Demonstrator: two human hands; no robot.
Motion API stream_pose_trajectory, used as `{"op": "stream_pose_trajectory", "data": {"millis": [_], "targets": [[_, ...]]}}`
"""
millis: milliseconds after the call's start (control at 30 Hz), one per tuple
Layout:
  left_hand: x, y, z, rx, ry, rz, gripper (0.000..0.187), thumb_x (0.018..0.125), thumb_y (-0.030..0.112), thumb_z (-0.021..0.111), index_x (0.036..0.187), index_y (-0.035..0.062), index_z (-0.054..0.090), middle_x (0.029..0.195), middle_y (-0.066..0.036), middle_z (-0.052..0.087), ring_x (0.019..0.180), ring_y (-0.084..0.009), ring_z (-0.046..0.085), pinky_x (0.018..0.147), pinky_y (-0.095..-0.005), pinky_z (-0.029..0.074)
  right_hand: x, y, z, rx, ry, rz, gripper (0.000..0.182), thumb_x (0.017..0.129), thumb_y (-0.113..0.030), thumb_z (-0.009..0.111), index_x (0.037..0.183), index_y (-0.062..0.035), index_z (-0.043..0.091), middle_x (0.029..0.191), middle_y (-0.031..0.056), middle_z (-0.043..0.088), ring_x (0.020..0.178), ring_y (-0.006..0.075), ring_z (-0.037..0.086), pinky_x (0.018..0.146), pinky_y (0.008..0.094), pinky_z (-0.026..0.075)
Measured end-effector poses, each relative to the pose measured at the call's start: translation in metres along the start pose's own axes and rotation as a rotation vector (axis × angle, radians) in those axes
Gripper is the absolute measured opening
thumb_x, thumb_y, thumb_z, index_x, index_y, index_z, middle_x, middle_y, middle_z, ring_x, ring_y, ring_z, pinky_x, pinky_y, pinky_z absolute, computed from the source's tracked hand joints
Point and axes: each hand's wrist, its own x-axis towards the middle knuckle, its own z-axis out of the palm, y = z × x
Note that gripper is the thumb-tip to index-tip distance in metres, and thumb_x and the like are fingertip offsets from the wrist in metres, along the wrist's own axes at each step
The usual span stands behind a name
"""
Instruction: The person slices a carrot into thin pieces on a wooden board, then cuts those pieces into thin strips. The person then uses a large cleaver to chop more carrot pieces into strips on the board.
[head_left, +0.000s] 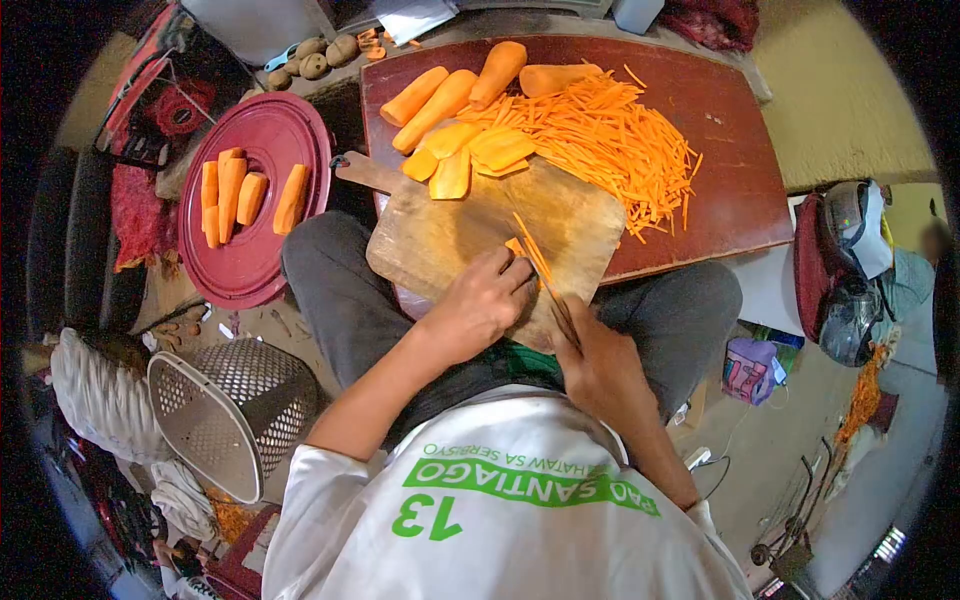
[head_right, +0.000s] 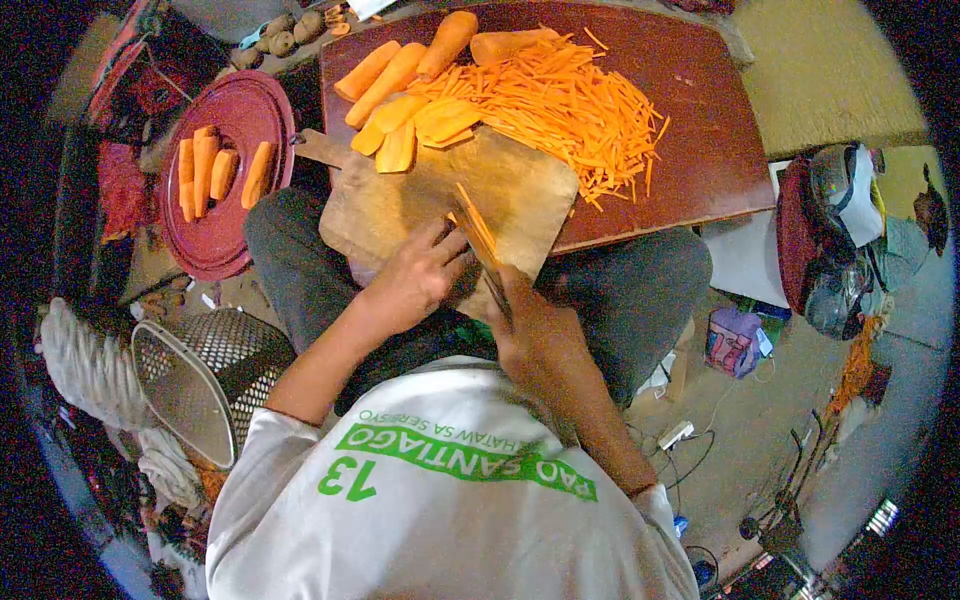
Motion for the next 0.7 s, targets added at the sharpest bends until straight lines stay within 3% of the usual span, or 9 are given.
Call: {"op": "stream_pose_trajectory", "data": {"millis": [100,200,300,433,533,700], "targets": [[-0.004,-0.002,0.004,0.002,-0.056,-0.004,0.026,0.085,0.013,0.066,0.104,-0.0021,0.076,0.107,-0.014,0.064,0.106,-0.0326,0.062,0.091,-0.0414,0.057,0.03,-0.004,0.002,0.016,0.001,-0.03,0.032,0.107,-0.017,0.06,0.136,-0.0059,0.055,0.104,0.0282,0.071,0.099,0.0533,0.069,0.079,0.0576,0.055],[-0.005,0.0,0.0,-0.031,-0.115,-0.049,0.039,0.082,0.013,0.066,0.115,-0.0046,0.076,0.125,-0.017,0.066,0.117,-0.0379,0.061,0.101,-0.0448,0.056,0.016,-0.013,-0.008,0.0,-0.002,-0.033,0.03,0.107,-0.018,0.06,0.133,-0.0048,0.055,0.104,0.0285,0.071,0.099,0.0533,0.069,0.079,0.0584,0.055],[-0.007,-0.002,0.005,-0.014,-0.024,-0.016,0.028,0.085,0.013,0.066,0.107,-0.0026,0.076,0.11,-0.015,0.066,0.109,-0.0337,0.063,0.095,-0.0422,0.057,-0.01,-0.004,-0.005,-0.022,0.014,-0.016,0.03,0.106,-0.017,0.059,0.133,-0.0043,0.055,0.103,0.0293,0.07,0.098,0.0538,0.068,0.078,0.0589,0.055],[-0.005,-0.003,0.008,0.006,0.019,-0.005,0.027,0.085,0.013,0.066,0.106,-0.0015,0.076,0.108,-0.014,0.066,0.108,-0.0333,0.063,0.093,-0.0415,0.058,0.014,-0.002,0.004,-0.056,-0.038,-0.02,0.033,0.106,-0.015,0.059,0.137,-0.004,0.055,0.103,0.0303,0.071,0.099,0.054,0.068,0.079,0.0581,0.056],[-0.007,-0.002,0.006,0.009,-0.021,-0.009,0.026,0.085,0.013,0.067,0.105,-0.0009,0.076,0.106,-0.013,0.065,0.107,-0.0329,0.063,0.092,-0.0409,0.058,0.04,-0.003,0.01,0.011,0.053,-0.081,0.032,0.106,-0.014,0.059,0.136,-0.0046,0.055,0.103,0.0308,0.071,0.1,0.0532,0.069,0.079,0.0574,0.056],[-0.008,-0.003,0.005,-0.01,-0.063,-0.023,0.026,0.085,0.014,0.067,0.105,-0.0002,0.076,0.104,-0.012,0.064,0.103,-0.032,0.062,0.09,-0.0403,0.057,-0.016,-0.009,-0.011,0.021,0.002,0.023,0.033,0.106,-0.014,0.058,0.138,-0.0046,0.054,0.103,0.0318,0.07,0.101,0.0534,0.069,0.08,0.0573,0.056]]}}
